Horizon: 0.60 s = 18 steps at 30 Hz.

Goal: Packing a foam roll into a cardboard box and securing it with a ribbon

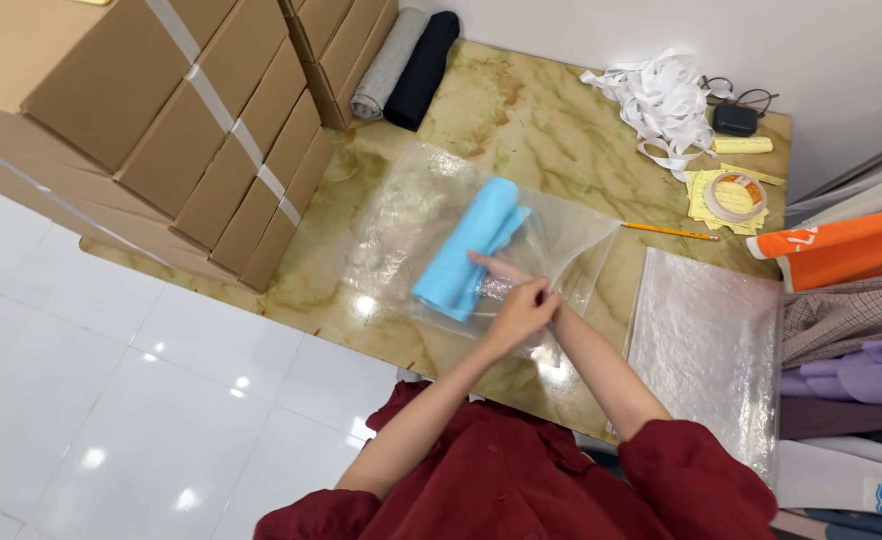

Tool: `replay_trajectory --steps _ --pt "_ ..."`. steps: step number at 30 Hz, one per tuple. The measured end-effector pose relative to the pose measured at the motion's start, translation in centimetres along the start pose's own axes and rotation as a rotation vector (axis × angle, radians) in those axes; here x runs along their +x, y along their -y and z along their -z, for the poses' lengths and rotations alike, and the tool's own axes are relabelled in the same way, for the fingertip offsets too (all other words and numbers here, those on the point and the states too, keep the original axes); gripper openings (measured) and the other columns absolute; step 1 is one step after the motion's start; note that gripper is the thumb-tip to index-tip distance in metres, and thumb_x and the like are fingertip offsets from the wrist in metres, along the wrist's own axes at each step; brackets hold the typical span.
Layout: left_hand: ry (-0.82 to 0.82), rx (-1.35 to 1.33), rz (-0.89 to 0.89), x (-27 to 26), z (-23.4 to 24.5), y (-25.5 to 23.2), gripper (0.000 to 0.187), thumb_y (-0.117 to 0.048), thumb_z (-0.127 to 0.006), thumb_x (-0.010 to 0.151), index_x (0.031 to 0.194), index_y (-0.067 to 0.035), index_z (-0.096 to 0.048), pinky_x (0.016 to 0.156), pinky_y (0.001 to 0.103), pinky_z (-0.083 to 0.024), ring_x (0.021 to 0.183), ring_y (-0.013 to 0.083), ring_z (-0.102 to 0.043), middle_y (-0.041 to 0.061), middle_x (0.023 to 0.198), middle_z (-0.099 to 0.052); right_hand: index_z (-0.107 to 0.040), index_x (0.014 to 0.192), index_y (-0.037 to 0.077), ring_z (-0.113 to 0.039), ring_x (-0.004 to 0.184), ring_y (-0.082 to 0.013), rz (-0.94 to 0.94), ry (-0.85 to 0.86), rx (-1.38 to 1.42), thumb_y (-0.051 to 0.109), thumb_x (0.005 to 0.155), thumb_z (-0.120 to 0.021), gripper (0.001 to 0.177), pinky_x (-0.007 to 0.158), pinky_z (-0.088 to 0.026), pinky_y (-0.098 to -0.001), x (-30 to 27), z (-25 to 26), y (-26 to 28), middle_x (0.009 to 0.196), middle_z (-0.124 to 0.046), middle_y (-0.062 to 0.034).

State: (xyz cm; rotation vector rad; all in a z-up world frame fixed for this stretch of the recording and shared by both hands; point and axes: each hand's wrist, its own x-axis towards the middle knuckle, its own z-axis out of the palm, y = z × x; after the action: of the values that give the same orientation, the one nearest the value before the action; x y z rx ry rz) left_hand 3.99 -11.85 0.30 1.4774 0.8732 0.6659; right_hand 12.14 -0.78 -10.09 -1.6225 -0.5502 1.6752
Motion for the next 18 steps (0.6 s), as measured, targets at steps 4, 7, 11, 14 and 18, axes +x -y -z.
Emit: replay_trajectory --steps 4,7,11,14,18 --pt "-0.013 -0.161 0.058 -0.3 0.8 1.1 0.017 -0.012 -0.059 0.093 0.080 -0.002 -0.057 0.042 0.029 -0.055 0.050 0.0207 -0.062 0.014 0.062 -0.057 -0.018 0.160 0.012 -0.060 0.123 -0.0461 -0.071 -0.004 -0.094 0.059 0.072 -0.092 0.124 0.101 -0.052 -0.0611 -3.4 0.7 -2.2 0.157 -0.035 -0.0248" --pt "0.024 -0.020 0.036 0.6 2.8 1.3 0.031 -0.032 -0.055 0.102 0.086 -0.007 -0.065 0.042 0.030 -0.056 0.060 0.0231 -0.069 0.018 0.074 -0.068 -0.035 0.153 0.010 -0.060 0.124 -0.0436 0.069 0.037 -0.014 0.064 0.084 -0.077 0.098 0.105 -0.049 -0.0558 0.6 4.9 -10.6 0.145 -0.051 -0.0243" --pt "-0.258 0.406 -0.087 1.6 7.1 1.6 0.017 -0.016 -0.055 0.103 0.112 -0.003 -0.062 0.079 0.050 -0.056 0.102 0.0392 -0.064 0.021 0.113 -0.057 -0.048 0.146 0.009 -0.052 0.132 -0.0372 0.486 0.069 -0.310 0.065 0.087 -0.070 0.085 0.116 -0.027 -0.0496 7.6 14.1 -16.6 0.133 -0.063 -0.0191" --pt "-0.261 0.777 -0.147 2.2 8.9 1.8 0.034 -0.015 -0.057 0.103 0.135 -0.004 -0.056 0.104 0.064 -0.041 0.131 0.0470 -0.047 0.026 0.143 -0.042 -0.057 0.132 0.009 -0.058 0.111 -0.0293 0.610 -0.199 -0.245 0.056 0.089 -0.072 0.066 0.100 -0.035 -0.0440 -1.0 15.9 -13.2 0.113 -0.069 -0.0129" --pt "-0.055 1.283 0.016 4.7 9.2 5.3 0.057 -0.042 -0.032 0.112 0.163 -0.019 -0.025 0.122 0.064 -0.007 0.158 0.0358 -0.002 0.012 0.172 -0.001 -0.067 0.118 0.015 -0.067 0.104 -0.0225 0.232 -0.669 0.122 0.061 0.106 -0.044 0.053 0.080 -0.057 -0.0430 -5.1 20.0 -12.0 0.114 -0.071 -0.0068"
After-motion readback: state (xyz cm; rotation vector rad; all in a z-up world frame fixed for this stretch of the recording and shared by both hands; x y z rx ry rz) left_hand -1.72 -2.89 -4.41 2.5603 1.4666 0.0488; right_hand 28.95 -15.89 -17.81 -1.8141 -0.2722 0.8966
